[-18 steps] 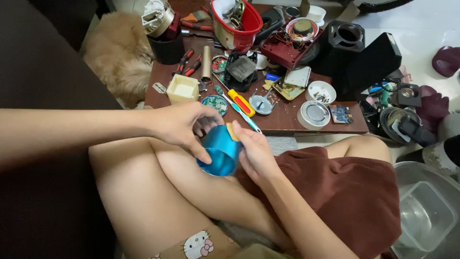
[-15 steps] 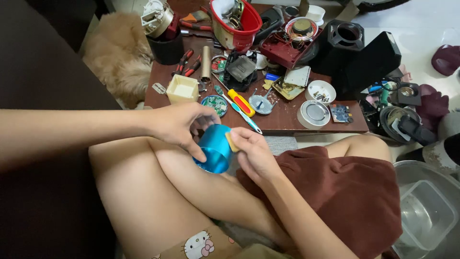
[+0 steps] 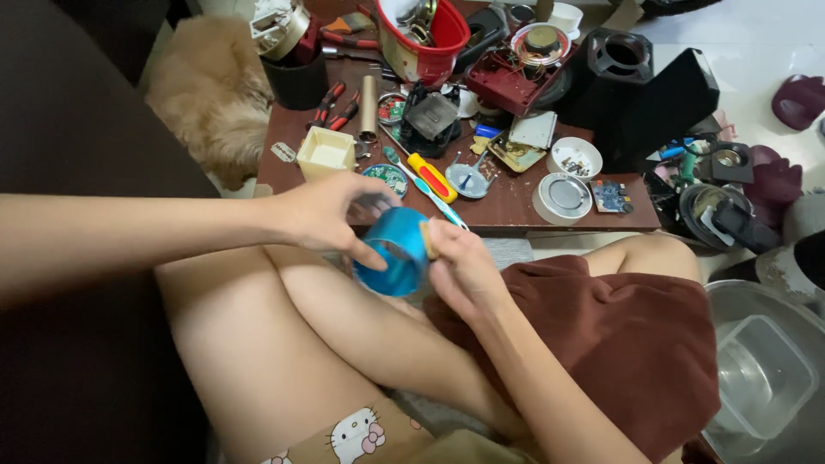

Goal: The person manually sands a blue cylindrical metal piece using a small piece of sandpaper.

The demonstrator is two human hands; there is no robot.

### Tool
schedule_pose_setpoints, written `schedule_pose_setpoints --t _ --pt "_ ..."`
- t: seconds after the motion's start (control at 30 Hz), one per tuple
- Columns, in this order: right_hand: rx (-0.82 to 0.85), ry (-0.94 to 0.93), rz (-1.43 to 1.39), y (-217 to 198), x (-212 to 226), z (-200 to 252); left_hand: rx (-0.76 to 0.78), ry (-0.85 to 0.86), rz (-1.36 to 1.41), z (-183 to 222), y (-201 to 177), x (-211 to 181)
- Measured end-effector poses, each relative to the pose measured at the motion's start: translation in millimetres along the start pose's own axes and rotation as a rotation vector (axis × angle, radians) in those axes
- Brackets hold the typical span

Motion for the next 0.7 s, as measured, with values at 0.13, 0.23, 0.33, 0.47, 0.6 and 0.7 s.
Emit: schedule_pose_setpoints --t 0.13,0.23,0.33,0.47,0.6,0.7 --pt "0.094 0.083 0.095 15 11 10 -0.053 -0.032 -0.034 3 -6 -21" --pt "0.039 0.130 0.262 16 14 8 -0.048 -0.033 -0.059 6 -3 -41" --pt "-0.015 0.098 0.387 13 8 3 -0.034 0.060 -0.054 9 5 -50" --pt "-0.036 0.107 0.202 21 8 3 -0.033 0.021 -0.147 9 3 -51" --pt "0.079 0.055 -0.036 17 8 6 -0.049 0.137 -0.006 0 1 -16" --pt "0.147 0.057 -0.021 14 9 0 -0.054 0.053 0.056 -4 1 0"
Point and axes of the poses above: each hand's wrist, its own z-axis away from the middle knuckle, its own y-axis out of the palm, x = y × z, the point moved 3 cm from there along -z, towards the middle knuckle
